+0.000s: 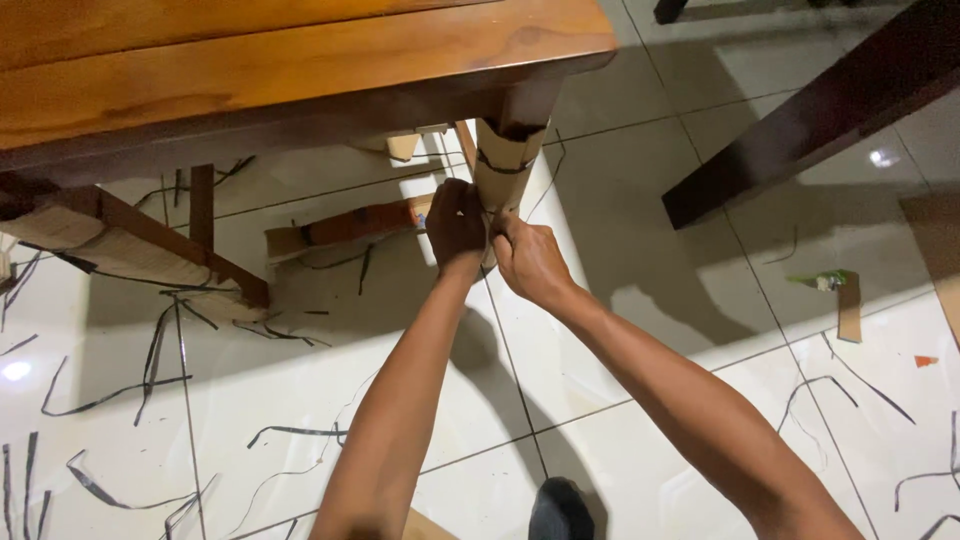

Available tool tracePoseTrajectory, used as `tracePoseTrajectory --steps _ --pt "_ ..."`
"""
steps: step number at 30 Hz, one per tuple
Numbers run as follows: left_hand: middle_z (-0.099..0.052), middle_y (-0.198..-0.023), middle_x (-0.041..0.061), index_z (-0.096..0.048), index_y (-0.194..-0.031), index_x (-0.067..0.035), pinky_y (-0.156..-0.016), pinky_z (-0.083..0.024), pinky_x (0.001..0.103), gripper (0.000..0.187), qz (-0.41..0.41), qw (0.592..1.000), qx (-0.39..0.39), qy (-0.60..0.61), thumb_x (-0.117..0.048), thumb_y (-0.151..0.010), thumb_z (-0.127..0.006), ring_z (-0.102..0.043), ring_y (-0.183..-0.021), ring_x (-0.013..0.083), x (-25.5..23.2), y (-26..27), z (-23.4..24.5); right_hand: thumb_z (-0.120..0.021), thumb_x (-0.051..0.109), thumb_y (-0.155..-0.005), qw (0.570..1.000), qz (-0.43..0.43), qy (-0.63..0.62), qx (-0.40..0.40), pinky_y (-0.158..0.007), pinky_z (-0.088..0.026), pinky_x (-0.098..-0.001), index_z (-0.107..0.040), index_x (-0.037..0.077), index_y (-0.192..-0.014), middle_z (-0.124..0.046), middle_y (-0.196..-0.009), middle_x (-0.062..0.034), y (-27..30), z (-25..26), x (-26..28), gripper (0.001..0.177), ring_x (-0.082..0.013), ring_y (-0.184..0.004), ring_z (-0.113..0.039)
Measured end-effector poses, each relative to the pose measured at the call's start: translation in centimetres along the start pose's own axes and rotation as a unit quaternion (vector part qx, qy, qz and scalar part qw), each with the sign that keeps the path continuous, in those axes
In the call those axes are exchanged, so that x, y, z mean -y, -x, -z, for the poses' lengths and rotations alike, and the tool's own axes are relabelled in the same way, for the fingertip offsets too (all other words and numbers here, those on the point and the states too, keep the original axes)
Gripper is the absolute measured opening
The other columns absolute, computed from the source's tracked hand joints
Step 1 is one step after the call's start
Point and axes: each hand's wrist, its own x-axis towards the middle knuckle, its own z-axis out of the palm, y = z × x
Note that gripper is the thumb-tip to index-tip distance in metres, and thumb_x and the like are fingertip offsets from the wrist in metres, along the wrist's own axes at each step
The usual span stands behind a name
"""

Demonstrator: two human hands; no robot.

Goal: Wrapping wooden stool legs with cardboard and plastic strips for protection

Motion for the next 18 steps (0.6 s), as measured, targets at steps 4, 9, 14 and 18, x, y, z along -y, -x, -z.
tracePoseTrajectory --steps 4,9,14,18 --pt "-0.063 -0.077 0.005 -0.061 -0.086 -0.017 -0.081 -0.056 0.039 0.025 0.010 0.999 0.004 0.047 -0.031 -0.106 -0.056 -0.069 -0.085 0.0268 0.6 -0.1 -0.2 -0.050 0.021 -0.092 1.000 -0.006 0.003 -0.001 -0.081 -0.053 -0.0604 -0.066 0.001 -0.093 -0.072 -0.086 -0.0281 0.0 -0.1 -0.3 0.026 -0.0508 -0.095 -0.069" --pt "-0.063 -0.077 0.006 -0.059 -0.085 -0.019 -0.081 -0.055 0.043 0.022 0.050 0.998 0.031 0.031 -0.033 -0.102 -0.060 -0.069 -0.086 0.0285 0.7 -0.8 -0.1 -0.054 0.016 -0.093 0.999 0.029 0.027 0.007 -0.081 -0.054 -0.0589 -0.066 0.004 -0.099 -0.073 -0.087 -0.0262 -0.2 0.5 -1.2 0.019 -0.0504 -0.095 -0.070" --pt "-0.072 -0.093 0.007 -0.065 -0.095 -0.023 -0.091 -0.055 0.046 0.037 0.205 0.973 0.098 -0.031 -0.058 -0.099 -0.053 -0.071 -0.101 0.0336 1.7 -1.1 -0.9 -0.052 0.016 -0.093 1.000 0.016 0.004 0.000 -0.080 -0.053 -0.0602 -0.065 0.003 -0.098 -0.072 -0.087 -0.0273 0.5 0.8 -0.4 0.019 -0.0505 -0.095 -0.069" --pt "-0.066 -0.090 -0.013 -0.062 -0.096 -0.023 -0.090 -0.048 0.017 0.023 0.354 0.868 0.004 0.348 -0.040 -0.104 -0.048 -0.063 -0.093 0.0074 -5.7 0.8 3.5 -0.052 0.014 -0.093 1.000 0.001 -0.021 -0.013 -0.080 -0.054 -0.0578 -0.066 0.003 -0.095 -0.073 -0.084 -0.0249 1.4 1.0 0.7 0.018 -0.0497 -0.093 -0.070"
